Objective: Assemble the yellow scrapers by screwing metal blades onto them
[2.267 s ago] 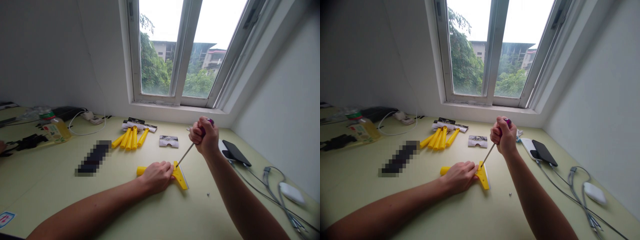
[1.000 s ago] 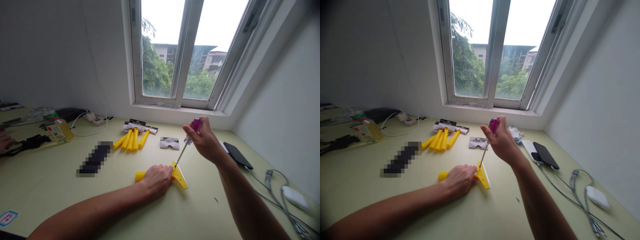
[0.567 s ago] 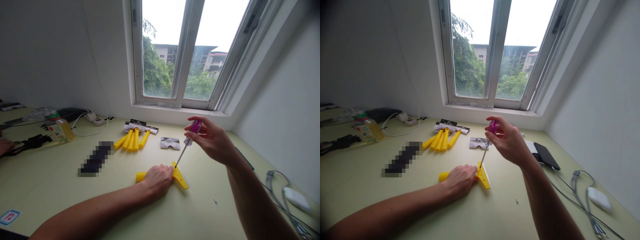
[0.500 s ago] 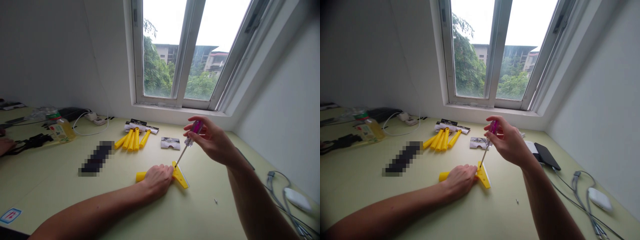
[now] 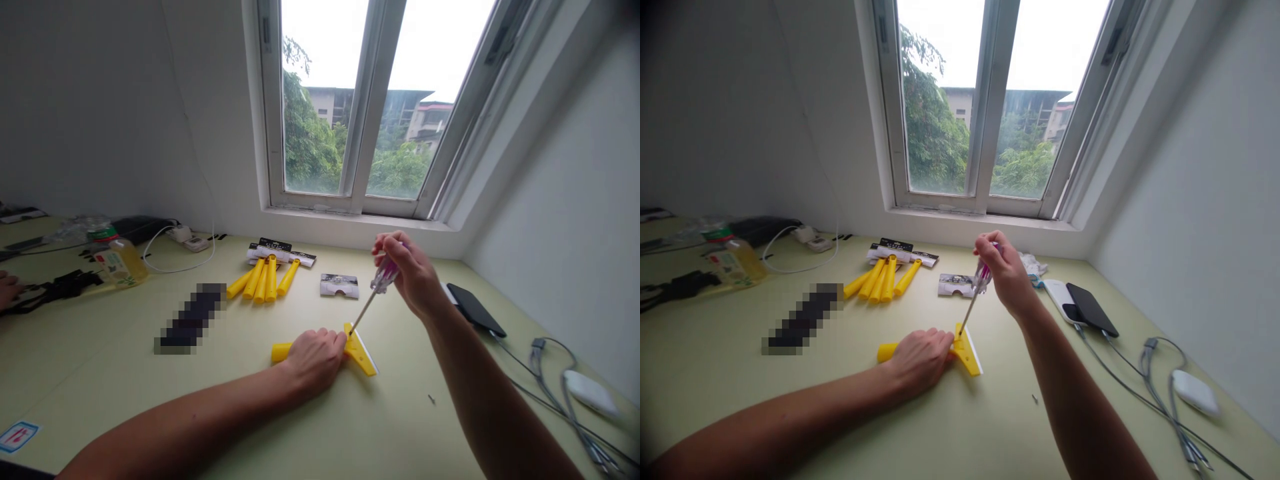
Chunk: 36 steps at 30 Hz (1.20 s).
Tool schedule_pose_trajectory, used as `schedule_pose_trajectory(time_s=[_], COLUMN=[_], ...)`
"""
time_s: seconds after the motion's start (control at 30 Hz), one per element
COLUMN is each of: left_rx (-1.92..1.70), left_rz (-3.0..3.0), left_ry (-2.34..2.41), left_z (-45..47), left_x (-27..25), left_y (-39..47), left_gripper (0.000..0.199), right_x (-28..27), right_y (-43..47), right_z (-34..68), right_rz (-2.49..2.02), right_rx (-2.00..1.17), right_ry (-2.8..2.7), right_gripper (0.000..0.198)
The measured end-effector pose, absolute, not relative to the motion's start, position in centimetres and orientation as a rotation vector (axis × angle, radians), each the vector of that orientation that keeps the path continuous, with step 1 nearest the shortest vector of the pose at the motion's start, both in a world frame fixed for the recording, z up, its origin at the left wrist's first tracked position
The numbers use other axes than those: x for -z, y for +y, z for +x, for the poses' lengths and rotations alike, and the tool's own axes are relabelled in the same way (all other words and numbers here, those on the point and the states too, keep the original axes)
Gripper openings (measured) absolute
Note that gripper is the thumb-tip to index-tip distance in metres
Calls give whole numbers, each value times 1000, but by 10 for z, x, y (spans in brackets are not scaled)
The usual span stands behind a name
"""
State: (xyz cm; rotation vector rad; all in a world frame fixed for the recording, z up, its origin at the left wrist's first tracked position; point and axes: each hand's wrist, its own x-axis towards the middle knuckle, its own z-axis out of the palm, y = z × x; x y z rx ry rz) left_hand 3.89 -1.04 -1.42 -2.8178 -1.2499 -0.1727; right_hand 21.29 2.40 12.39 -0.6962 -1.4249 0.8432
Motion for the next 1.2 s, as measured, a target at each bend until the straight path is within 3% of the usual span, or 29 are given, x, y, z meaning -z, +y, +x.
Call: schedule_pose_trajectory(time_s=[0.1,0.27,0.5,0.73,0.93,1.2], left_rx=[167,159,127,147,154,112], left_rz=[-2816,-2816,-2829,-2833,-2823,-2822], left_ry=[-1251,-1249,-1291,-1281,-1253,-1259], left_z=[38,38,39,39,39,40], left_x=[14,15,11,12,14,12], left_y=[-11,-11,-12,-12,-11,-12], left_gripper=[26,27,28,27,27,26], right_x=[-123,-113,-119,-127,-133,-132], right_y=[28,31,21,3,1,2], right_z=[226,210,204,210,211,213], right_rz=[-846,-710,-985,-905,-1001,-1001], right_rx=[-642,-540,127,-191,17,11], right_ry=[-1426,-1253,-1340,-1619,-1665,-1652], right_gripper=[26,34,25,23,26,22])
